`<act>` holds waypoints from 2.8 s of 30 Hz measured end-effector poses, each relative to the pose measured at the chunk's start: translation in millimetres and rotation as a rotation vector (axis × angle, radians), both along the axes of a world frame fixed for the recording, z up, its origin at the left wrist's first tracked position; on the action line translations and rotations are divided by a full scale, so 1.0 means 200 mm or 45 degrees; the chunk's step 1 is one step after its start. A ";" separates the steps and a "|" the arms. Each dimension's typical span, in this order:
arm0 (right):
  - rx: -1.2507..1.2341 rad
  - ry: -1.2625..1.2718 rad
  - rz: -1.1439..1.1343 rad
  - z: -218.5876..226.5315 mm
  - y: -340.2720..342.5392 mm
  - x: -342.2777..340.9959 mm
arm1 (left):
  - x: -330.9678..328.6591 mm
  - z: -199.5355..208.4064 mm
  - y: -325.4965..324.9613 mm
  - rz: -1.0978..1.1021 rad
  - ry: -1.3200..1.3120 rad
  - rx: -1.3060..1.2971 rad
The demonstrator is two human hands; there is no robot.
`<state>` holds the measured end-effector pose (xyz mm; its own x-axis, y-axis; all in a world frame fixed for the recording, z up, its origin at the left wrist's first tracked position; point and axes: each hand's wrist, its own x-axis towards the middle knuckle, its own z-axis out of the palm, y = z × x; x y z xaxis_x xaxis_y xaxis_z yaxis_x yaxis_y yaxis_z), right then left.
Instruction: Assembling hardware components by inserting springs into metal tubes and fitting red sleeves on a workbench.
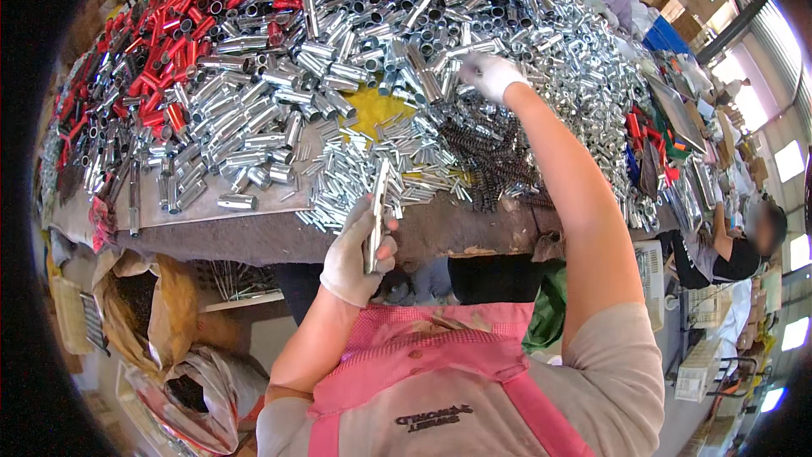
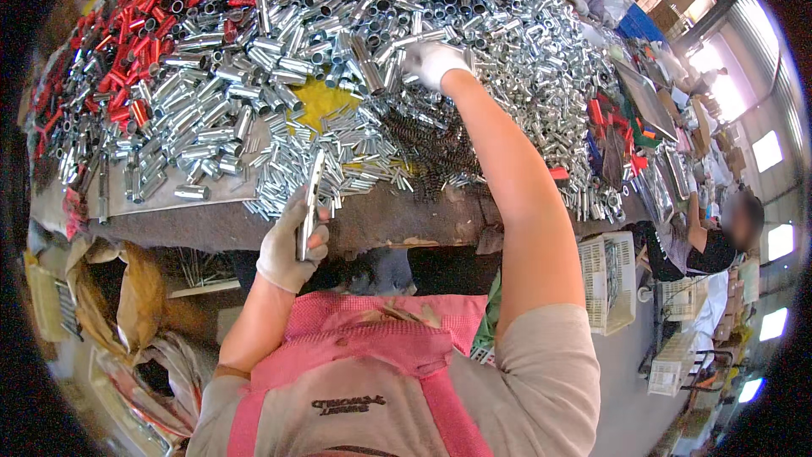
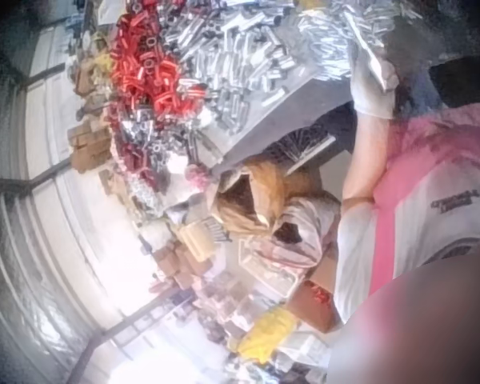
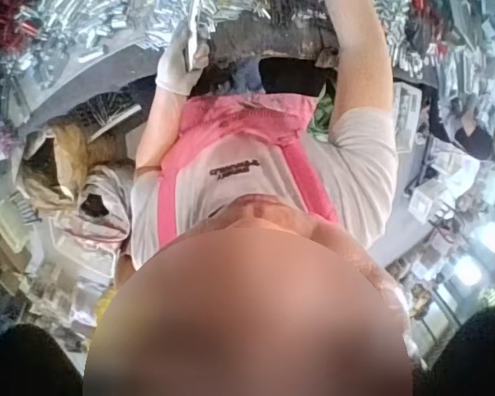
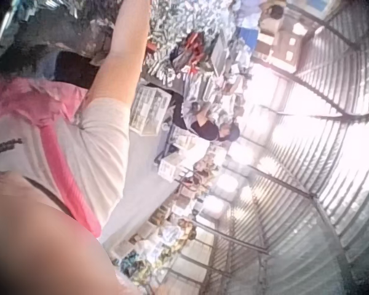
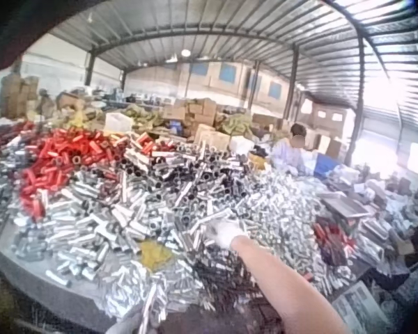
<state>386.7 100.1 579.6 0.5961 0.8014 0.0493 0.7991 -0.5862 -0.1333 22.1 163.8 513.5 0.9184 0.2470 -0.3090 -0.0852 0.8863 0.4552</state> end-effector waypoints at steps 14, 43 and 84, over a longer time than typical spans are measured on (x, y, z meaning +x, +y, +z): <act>0.182 -0.172 0.309 -0.04 -0.16 -0.16 | -0.04 -0.02 0.03 -0.140 -0.060 0.123; 0.252 1.571 0.308 -0.02 -0.23 -0.99 | -0.10 0.00 0.14 -0.396 0.058 0.637; 0.328 1.370 0.212 -0.18 -0.42 -1.21 | -0.20 0.04 -0.09 -0.664 0.141 0.499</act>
<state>144.0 15.4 544.5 0.3141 0.9155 -0.2514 0.2604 -0.3377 -0.9045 -17.4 144.9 522.5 0.9161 -0.1080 -0.3861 0.3760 0.5655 0.7341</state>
